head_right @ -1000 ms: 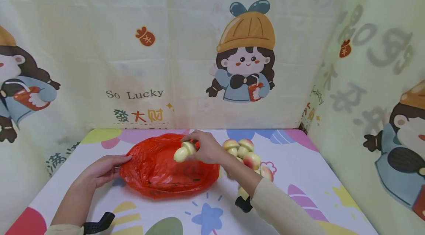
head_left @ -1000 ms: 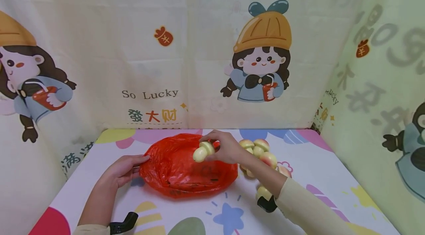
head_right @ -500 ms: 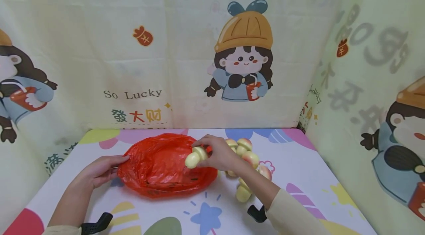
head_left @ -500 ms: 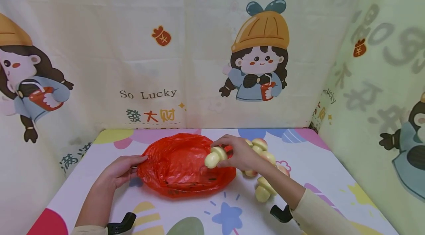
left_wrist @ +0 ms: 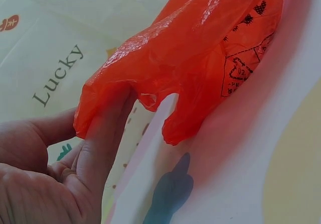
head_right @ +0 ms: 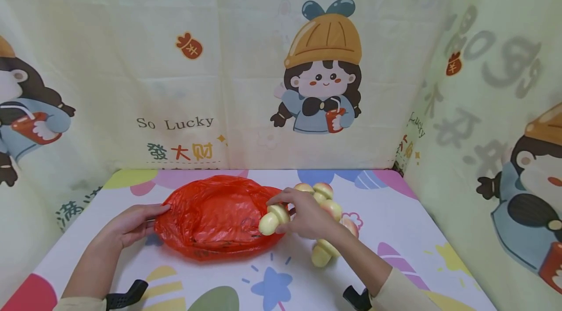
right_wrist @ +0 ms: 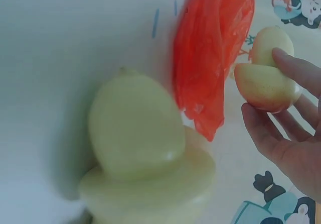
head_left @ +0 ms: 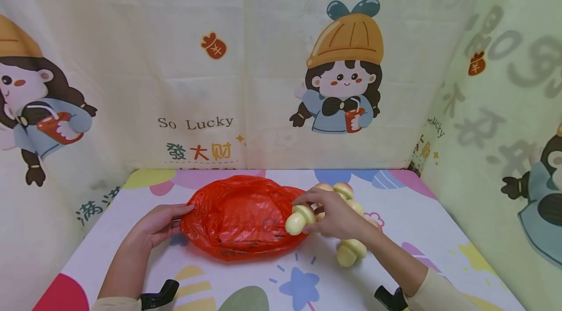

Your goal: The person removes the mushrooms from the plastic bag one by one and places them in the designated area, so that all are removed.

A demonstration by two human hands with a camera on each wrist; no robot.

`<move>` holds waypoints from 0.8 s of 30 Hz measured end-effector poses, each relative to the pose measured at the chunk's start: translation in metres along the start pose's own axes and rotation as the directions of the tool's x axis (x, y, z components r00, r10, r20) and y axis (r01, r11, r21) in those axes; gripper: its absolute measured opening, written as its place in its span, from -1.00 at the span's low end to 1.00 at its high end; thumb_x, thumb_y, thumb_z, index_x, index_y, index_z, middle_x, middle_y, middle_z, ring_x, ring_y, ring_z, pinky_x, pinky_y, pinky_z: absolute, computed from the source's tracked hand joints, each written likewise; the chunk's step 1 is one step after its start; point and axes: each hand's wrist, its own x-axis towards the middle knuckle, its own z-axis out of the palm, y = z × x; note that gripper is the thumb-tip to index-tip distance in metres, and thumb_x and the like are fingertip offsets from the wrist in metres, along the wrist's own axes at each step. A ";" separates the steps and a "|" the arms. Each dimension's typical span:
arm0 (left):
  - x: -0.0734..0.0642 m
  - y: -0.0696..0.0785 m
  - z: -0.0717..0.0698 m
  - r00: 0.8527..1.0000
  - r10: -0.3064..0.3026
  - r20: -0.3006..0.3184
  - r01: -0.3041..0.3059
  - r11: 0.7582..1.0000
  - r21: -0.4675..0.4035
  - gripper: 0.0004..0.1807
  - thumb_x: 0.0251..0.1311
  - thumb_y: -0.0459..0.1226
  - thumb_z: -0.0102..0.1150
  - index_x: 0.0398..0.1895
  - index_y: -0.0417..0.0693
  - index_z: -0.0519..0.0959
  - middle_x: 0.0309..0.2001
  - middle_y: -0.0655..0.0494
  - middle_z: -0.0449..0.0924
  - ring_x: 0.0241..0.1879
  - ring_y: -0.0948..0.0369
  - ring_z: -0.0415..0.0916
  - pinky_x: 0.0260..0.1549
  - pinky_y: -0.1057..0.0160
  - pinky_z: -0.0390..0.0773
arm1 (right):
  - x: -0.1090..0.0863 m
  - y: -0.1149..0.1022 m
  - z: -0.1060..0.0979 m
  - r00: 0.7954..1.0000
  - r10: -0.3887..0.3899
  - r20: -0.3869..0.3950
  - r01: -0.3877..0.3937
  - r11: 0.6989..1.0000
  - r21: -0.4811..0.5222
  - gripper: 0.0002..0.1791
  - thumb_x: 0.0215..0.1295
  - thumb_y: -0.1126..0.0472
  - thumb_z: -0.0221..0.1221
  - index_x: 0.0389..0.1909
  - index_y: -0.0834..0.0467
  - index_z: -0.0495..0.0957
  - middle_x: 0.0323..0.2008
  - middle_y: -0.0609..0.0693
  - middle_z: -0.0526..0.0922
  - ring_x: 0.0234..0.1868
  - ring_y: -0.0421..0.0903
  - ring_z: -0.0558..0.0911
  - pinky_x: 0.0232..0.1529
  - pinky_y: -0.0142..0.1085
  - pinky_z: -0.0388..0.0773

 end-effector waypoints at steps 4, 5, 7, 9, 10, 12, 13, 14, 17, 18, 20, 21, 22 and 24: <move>0.000 0.001 0.000 1.000 0.002 0.004 -0.002 1.000 0.001 -0.42 0.44 -0.17 0.27 0.40 -0.31 0.48 -0.18 0.12 0.79 -0.21 0.14 0.80 -0.11 0.18 0.79 | -0.010 0.004 -0.003 0.999 -0.032 0.007 0.032 0.999 -0.010 -0.41 0.05 0.24 0.59 0.12 -0.23 0.68 0.04 -0.23 0.64 0.15 -0.07 0.58 0.03 -0.23 0.75; 0.000 0.001 0.000 1.000 0.001 0.004 -0.001 1.000 0.001 -0.42 0.44 -0.17 0.27 0.41 -0.31 0.47 -0.18 0.12 0.79 -0.21 0.14 0.80 -0.11 0.18 0.79 | -0.011 0.005 -0.004 0.999 -0.033 0.009 0.033 0.999 -0.015 -0.41 0.05 0.22 0.59 0.12 -0.23 0.68 0.05 -0.24 0.64 0.15 -0.07 0.58 0.03 -0.24 0.75; 0.000 0.002 0.000 1.000 0.000 0.003 0.000 1.000 -0.001 -0.41 0.44 -0.17 0.27 0.41 -0.30 0.47 -0.18 0.12 0.79 -0.21 0.14 0.80 -0.11 0.18 0.79 | -0.015 0.007 -0.005 0.999 -0.042 0.006 0.042 0.999 -0.030 -0.39 0.04 0.21 0.60 0.13 -0.23 0.68 0.07 -0.24 0.65 0.17 -0.07 0.58 0.04 -0.25 0.74; -0.001 0.002 0.000 1.000 -0.001 0.002 0.001 1.000 -0.002 -0.41 0.44 -0.16 0.28 0.41 -0.30 0.47 -0.18 0.12 0.79 -0.21 0.14 0.80 -0.11 0.18 0.79 | -0.018 0.009 -0.006 0.999 -0.042 0.000 0.042 0.998 -0.041 -0.39 0.03 0.21 0.60 0.13 -0.23 0.68 0.10 -0.23 0.66 0.19 -0.05 0.58 0.05 -0.24 0.74; -0.001 0.002 -0.001 1.000 -0.002 0.003 0.002 1.000 -0.002 -0.41 0.44 -0.16 0.28 0.41 -0.30 0.47 -0.18 0.12 0.79 -0.21 0.15 0.80 -0.11 0.19 0.79 | -0.020 0.010 -0.006 0.999 -0.039 -0.001 0.039 0.998 -0.044 -0.39 0.04 0.21 0.60 0.13 -0.23 0.68 0.11 -0.22 0.65 0.20 -0.05 0.57 0.05 -0.24 0.75; -0.001 0.002 -0.001 1.000 -0.003 0.006 0.003 1.000 -0.004 -0.43 0.44 -0.17 0.28 0.39 -0.28 0.50 -0.18 0.12 0.79 -0.22 0.15 0.80 -0.11 0.19 0.79 | -0.023 0.012 -0.007 0.999 -0.036 -0.002 0.035 0.998 -0.055 -0.39 0.04 0.20 0.60 0.15 -0.21 0.68 0.13 -0.22 0.65 0.21 -0.04 0.58 0.05 -0.25 0.75; -0.001 0.002 -0.001 1.000 -0.003 0.009 0.004 1.000 -0.007 -0.46 0.44 -0.17 0.28 0.38 -0.27 0.52 -0.19 0.12 0.79 -0.22 0.15 0.80 -0.11 0.20 0.79 | -0.025 0.013 -0.007 0.999 -0.032 0.000 0.032 0.998 -0.060 -0.39 0.05 0.20 0.60 0.15 -0.19 0.68 0.14 -0.22 0.65 0.21 -0.04 0.58 0.04 -0.25 0.74; -0.001 0.002 -0.001 1.000 -0.003 0.013 0.003 1.000 -0.008 -0.48 0.44 -0.18 0.27 0.36 -0.27 0.53 -0.19 0.12 0.79 -0.22 0.16 0.80 -0.11 0.20 0.79 | -0.027 0.014 -0.007 1.000 -0.025 0.001 0.025 0.998 -0.064 -0.40 0.05 0.20 0.59 0.16 -0.16 0.68 0.13 -0.23 0.66 0.20 -0.04 0.58 0.03 -0.25 0.75; -0.001 0.002 0.000 1.000 -0.003 0.023 0.003 1.000 -0.015 -0.53 0.45 -0.19 0.26 0.31 -0.25 0.58 -0.19 0.12 0.79 -0.22 0.16 0.80 -0.11 0.21 0.78 | -0.031 0.017 -0.006 1.000 -0.002 0.001 0.002 0.996 -0.085 -0.42 0.06 0.17 0.59 0.16 -0.11 0.70 0.10 -0.27 0.69 0.15 -0.08 0.58 -0.01 -0.25 0.74; -0.001 0.002 0.000 1.000 -0.002 0.025 0.003 1.000 -0.016 -0.54 0.45 -0.19 0.26 0.31 -0.24 0.58 -0.19 0.12 0.79 -0.22 0.16 0.80 -0.11 0.21 0.78 | -0.033 0.018 -0.006 1.000 0.001 0.000 -0.001 0.996 -0.092 -0.43 0.06 0.18 0.59 0.15 -0.10 0.70 0.08 -0.28 0.70 0.13 -0.08 0.58 -0.03 -0.25 0.74; -0.001 0.002 0.000 1.000 0.000 0.027 0.000 1.000 -0.013 -0.53 0.45 -0.19 0.25 0.32 -0.25 0.57 -0.19 0.12 0.79 -0.22 0.16 0.80 -0.11 0.21 0.78 | -0.036 0.019 -0.005 1.000 0.010 -0.001 -0.010 0.995 -0.100 -0.44 0.06 0.20 0.58 0.14 -0.10 0.71 0.05 -0.30 0.71 0.08 -0.10 0.57 -0.09 -0.25 0.73; -0.001 0.002 0.000 1.000 0.000 0.027 0.000 1.000 -0.012 -0.51 0.45 -0.19 0.26 0.33 -0.25 0.56 -0.19 0.12 0.79 -0.21 0.16 0.80 -0.11 0.21 0.78 | -0.037 0.019 -0.004 1.000 0.011 -0.002 -0.011 0.994 -0.107 -0.45 0.06 0.20 0.58 0.13 -0.11 0.72 0.04 -0.30 0.70 0.06 -0.12 0.57 -0.12 -0.27 0.72; -0.001 0.002 0.000 1.000 0.002 0.027 -0.001 1.000 -0.010 -0.50 0.45 -0.18 0.26 0.35 -0.26 0.55 -0.18 0.12 0.79 -0.21 0.16 0.80 -0.11 0.21 0.78 | -0.038 0.020 -0.004 1.000 0.009 -0.002 -0.009 0.994 -0.110 -0.45 0.06 0.22 0.57 0.13 -0.11 0.72 0.04 -0.30 0.70 0.05 -0.12 0.57 -0.14 -0.28 0.72; -0.001 0.002 0.001 1.000 0.003 0.027 -0.003 1.000 -0.005 -0.46 0.44 -0.17 0.27 0.37 -0.27 0.52 -0.17 0.13 0.79 -0.21 0.16 0.80 -0.11 0.21 0.78 | -0.039 0.021 -0.002 1.000 -0.004 -0.001 0.004 0.993 -0.117 -0.45 0.05 0.26 0.57 0.11 -0.10 0.72 0.03 -0.27 0.69 0.01 -0.12 0.57 -0.18 -0.28 0.72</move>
